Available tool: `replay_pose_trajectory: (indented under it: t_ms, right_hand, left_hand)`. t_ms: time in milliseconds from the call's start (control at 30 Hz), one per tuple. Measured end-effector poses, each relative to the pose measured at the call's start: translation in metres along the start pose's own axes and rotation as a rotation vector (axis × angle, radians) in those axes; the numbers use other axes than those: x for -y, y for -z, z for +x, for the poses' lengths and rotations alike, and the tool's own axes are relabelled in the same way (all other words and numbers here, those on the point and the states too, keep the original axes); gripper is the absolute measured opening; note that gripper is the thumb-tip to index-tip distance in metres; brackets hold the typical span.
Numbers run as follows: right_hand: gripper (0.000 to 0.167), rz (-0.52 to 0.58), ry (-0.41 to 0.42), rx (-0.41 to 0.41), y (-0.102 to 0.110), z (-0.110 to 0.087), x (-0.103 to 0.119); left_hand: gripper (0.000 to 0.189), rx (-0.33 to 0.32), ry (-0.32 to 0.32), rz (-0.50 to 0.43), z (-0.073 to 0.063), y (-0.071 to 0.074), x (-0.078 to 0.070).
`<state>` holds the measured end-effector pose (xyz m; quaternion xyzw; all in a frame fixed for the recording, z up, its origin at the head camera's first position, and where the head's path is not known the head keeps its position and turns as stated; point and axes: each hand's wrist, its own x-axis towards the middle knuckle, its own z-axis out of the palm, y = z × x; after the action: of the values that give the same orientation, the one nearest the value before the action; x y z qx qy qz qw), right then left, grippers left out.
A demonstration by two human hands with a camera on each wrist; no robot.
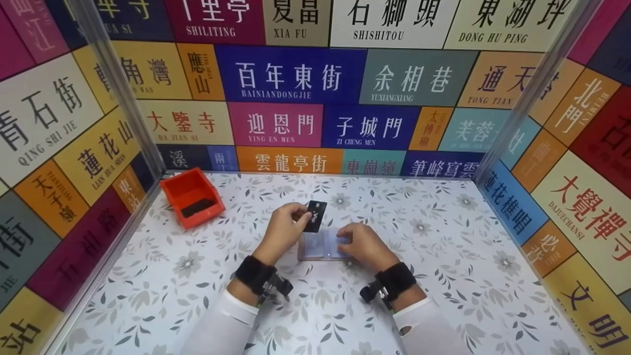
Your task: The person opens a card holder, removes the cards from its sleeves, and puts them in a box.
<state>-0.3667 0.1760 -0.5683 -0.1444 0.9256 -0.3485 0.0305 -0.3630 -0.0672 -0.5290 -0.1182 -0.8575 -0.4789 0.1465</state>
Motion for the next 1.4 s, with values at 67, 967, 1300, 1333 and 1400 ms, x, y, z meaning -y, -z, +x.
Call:
replay_pose_trajectory:
  t_ms: [67, 967, 1300, 1333, 1400]
  right_hand:
    - [0.033, -0.042, -0.002, 0.013, -0.002, -0.001, 0.0]
    - [0.027, -0.055, 0.084, 0.007, 0.0, -0.006, -0.001]
    - [0.027, -0.054, 0.073, 0.009, -0.001, -0.005, -0.005]
    - [0.027, -0.055, 0.074, 0.009, -0.001, -0.005, -0.005]
    - [0.027, -0.056, 0.077, 0.008, -0.001, -0.005, -0.006]
  left_hand:
    - [0.011, -0.008, 0.011, 0.003, 0.001, 0.005, 0.002]
    - [0.023, -0.301, 0.085, 0.802, 0.013, 0.174, 0.077]
    - [0.026, -0.264, 0.119, 0.909, 0.017, 0.196, 0.101]
    - [0.026, -0.261, 0.114, 0.911, 0.017, 0.196, 0.104]
    - [0.025, -0.247, 0.111, 0.916, 0.019, 0.196, 0.109]
